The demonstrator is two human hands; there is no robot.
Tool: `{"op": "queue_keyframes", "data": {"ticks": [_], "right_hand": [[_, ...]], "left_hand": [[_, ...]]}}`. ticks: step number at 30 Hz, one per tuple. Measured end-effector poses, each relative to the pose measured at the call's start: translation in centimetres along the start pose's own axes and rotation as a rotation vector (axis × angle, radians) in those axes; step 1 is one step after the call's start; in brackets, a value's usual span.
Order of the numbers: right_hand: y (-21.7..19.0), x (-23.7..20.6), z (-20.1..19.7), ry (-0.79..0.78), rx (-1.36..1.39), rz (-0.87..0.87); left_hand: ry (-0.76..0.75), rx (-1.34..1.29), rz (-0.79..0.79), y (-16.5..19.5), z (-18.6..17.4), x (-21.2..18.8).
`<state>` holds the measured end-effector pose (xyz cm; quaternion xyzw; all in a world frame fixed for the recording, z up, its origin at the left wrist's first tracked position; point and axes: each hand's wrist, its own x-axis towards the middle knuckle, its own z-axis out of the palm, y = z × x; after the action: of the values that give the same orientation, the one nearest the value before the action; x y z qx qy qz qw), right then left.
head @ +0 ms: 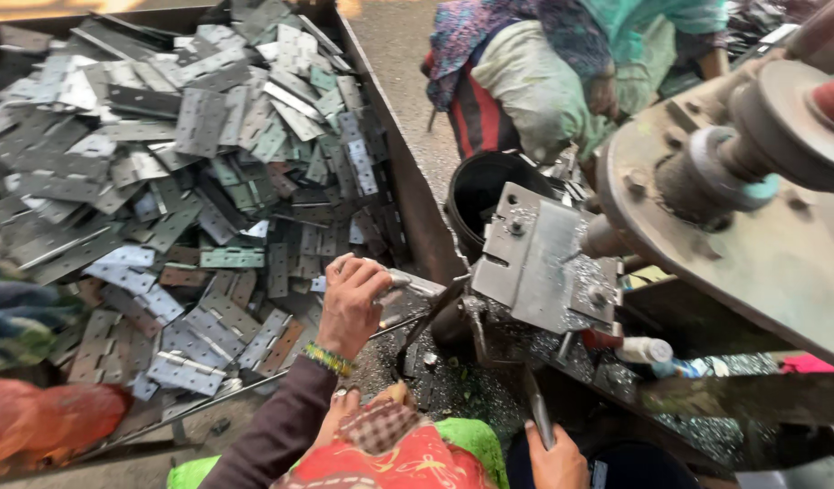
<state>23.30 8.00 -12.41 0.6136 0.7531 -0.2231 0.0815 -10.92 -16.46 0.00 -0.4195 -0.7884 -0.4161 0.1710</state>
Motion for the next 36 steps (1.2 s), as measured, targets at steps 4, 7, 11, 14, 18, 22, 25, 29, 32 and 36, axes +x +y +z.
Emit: {"op": "queue_keyframes", "data": {"ticks": [4,7,11,14,18,22,25,29,32,36], "right_hand": [[-1.7,-1.8,-1.3,0.002,-0.001,0.009],[-2.4,-2.4,-1.8,-0.017,-0.027,0.03],[-2.8,-2.6,-2.2,-0.008,0.016,0.025],[-3.2,-2.7,-2.5,-0.046,-0.002,0.02],[-3.6,-3.0,-2.8,-0.049,-0.019,0.07],[-3.6,-2.9,-2.6,-0.045,-0.001,0.068],[-3.1,-2.6,-2.2,-0.012,0.022,0.057],[-2.7,-2.3,-2.5,-0.097,-0.01,0.038],[-3.1,-2.6,-4.5,-0.094,0.013,-0.081],[-4.7,-3.1,-8.2,-0.053,-0.056,-0.141]], "left_hand": [[0.024,-0.199,0.231,5.3,0.9,2.8],[-0.008,-0.207,0.465,7.6,3.7,4.2],[-0.255,-0.083,0.514,8.1,7.7,5.5],[-0.428,0.011,0.36,8.6,9.6,5.6],[-0.769,0.124,0.116,10.6,10.8,5.3],[-0.527,0.112,0.068,13.2,11.8,5.5],[-0.571,0.281,0.08,14.2,12.2,5.9],[-0.751,0.264,0.04,14.7,12.4,5.8],[-0.686,0.252,0.037,14.2,13.0,6.1],[-0.619,0.225,-0.001,13.1,14.7,7.4]]}}
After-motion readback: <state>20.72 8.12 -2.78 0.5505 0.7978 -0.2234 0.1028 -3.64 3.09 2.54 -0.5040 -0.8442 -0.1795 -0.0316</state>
